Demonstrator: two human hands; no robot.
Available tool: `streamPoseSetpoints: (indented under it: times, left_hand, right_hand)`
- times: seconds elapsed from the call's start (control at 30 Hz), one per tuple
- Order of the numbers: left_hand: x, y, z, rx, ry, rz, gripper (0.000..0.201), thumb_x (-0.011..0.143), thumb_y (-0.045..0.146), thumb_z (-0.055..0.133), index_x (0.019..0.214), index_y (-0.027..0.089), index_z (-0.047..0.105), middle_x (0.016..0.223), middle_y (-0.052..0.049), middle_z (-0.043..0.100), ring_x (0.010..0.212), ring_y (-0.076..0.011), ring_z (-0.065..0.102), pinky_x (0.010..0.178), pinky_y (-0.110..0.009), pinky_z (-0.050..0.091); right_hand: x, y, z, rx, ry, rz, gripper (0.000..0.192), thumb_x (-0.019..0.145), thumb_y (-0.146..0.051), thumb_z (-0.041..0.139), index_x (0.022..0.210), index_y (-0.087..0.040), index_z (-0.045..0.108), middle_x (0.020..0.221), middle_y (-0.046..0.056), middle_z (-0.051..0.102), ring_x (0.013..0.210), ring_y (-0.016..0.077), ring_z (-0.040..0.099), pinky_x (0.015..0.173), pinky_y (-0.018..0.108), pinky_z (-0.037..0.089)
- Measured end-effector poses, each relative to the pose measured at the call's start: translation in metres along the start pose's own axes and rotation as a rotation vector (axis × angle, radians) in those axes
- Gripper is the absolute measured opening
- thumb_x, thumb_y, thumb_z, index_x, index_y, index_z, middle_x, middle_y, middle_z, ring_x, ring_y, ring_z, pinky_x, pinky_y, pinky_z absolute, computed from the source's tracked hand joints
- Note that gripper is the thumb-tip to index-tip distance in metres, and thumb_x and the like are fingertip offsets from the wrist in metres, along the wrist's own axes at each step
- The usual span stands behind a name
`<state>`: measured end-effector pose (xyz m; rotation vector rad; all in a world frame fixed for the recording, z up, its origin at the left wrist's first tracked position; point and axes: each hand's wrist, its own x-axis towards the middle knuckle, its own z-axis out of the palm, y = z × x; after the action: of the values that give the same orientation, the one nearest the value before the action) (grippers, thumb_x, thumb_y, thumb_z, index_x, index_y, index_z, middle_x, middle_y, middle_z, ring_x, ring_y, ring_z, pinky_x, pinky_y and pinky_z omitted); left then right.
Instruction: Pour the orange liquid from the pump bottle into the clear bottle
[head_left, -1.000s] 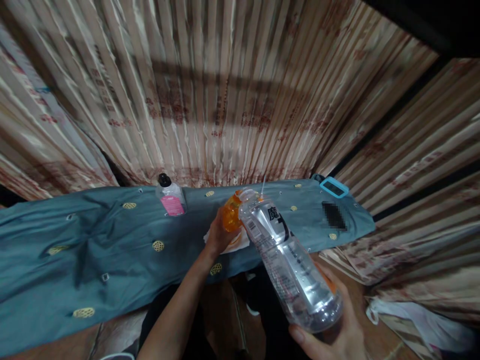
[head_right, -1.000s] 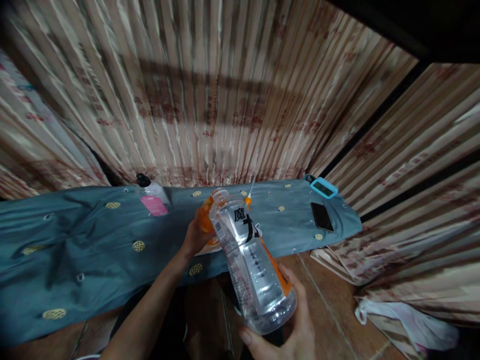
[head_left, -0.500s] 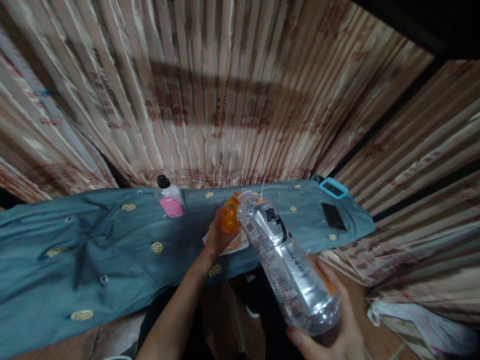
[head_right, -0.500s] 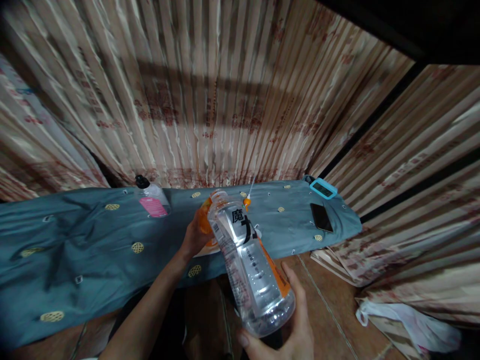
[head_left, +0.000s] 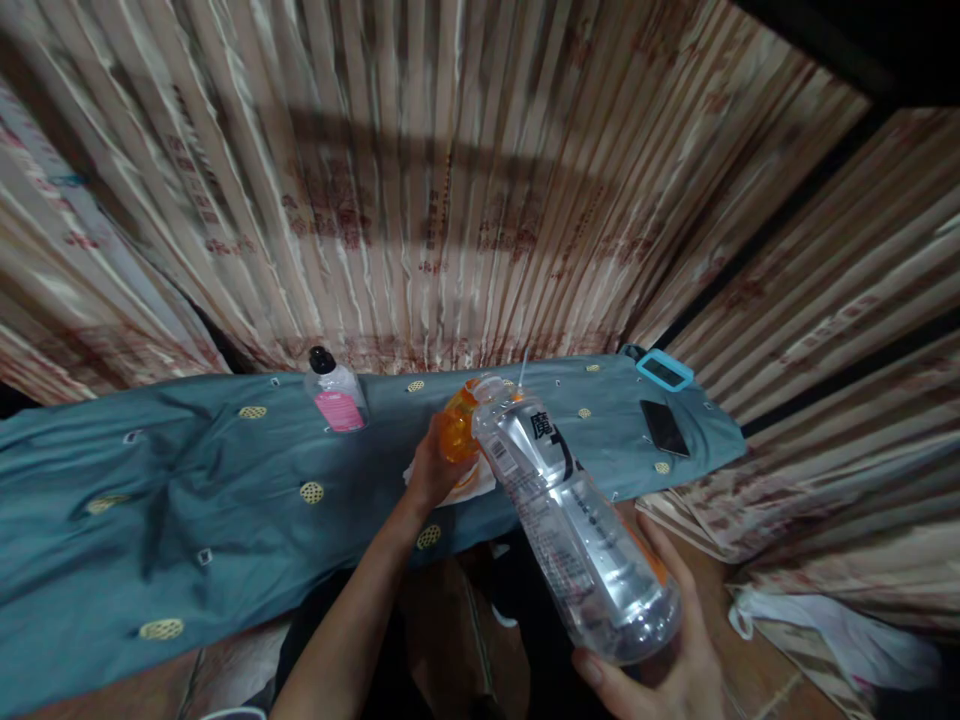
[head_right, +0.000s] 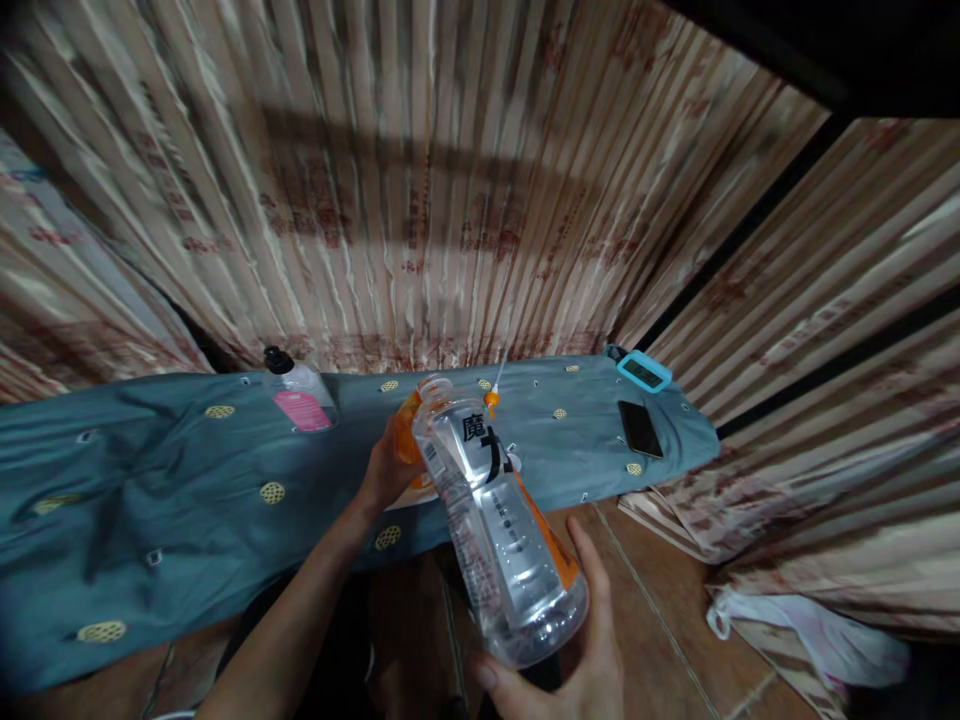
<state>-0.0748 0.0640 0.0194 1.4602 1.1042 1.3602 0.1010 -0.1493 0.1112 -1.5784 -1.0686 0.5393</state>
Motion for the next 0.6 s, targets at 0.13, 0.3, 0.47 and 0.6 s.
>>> streamPoseSetpoints:
  times: [0.13,0.3,0.47,0.6]
  left_hand:
    - [0.0003,-0.0029,-0.0008,0.041,0.011,0.016,0.062,0.058,0.028,0.084,0.113,0.022,0.055,0.102,-0.003,0.072,0.090,-0.0239,0.072,0.081,-0.039,0.060]
    - [0.0010,-0.0022,-0.0014,0.076,0.008,0.007,0.064,0.058,0.029,0.084,0.115,0.023,0.055,0.105,-0.003,0.072,0.093,-0.0248,0.072,0.084,-0.041,0.060]
    - [0.0006,-0.0002,-0.0001,0.055,0.029,0.014,0.062,0.058,0.027,0.084,0.113,0.023,0.056,0.100,-0.001,0.072,0.087,-0.0225,0.072,0.081,-0.039,0.061]
    - [0.0003,-0.0009,0.0004,0.076,0.041,0.004,0.061,0.057,0.026,0.084,0.112,0.022,0.057,0.098,-0.002,0.072,0.086,-0.0230,0.072,0.079,-0.038,0.061]
  right_hand:
    - [0.0001,-0.0008,0.0002,-0.014,0.006,-0.030,0.104,0.061,-0.064,0.082,0.146,-0.018,0.043,0.145,0.015,0.055,0.122,0.0332,0.064,0.095,0.036,0.053]
    - [-0.0005,-0.0004,-0.0003,-0.051,0.014,-0.036,0.110,0.060,-0.065,0.081,0.150,-0.018,0.039,0.153,0.017,0.047,0.123,0.0359,0.063,0.096,0.040,0.054]
    - [-0.0014,-0.0002,-0.0003,-0.041,0.009,-0.028,0.112,0.061,-0.062,0.082,0.152,-0.017,0.036,0.151,0.018,0.048,0.126,0.0366,0.061,0.099,0.041,0.053]
    - [-0.0019,-0.0004,0.0007,0.009,0.001,0.012,0.117,0.058,-0.061,0.084,0.154,-0.017,0.033,0.154,0.019,0.046,0.128,0.0376,0.060,0.102,0.043,0.050]
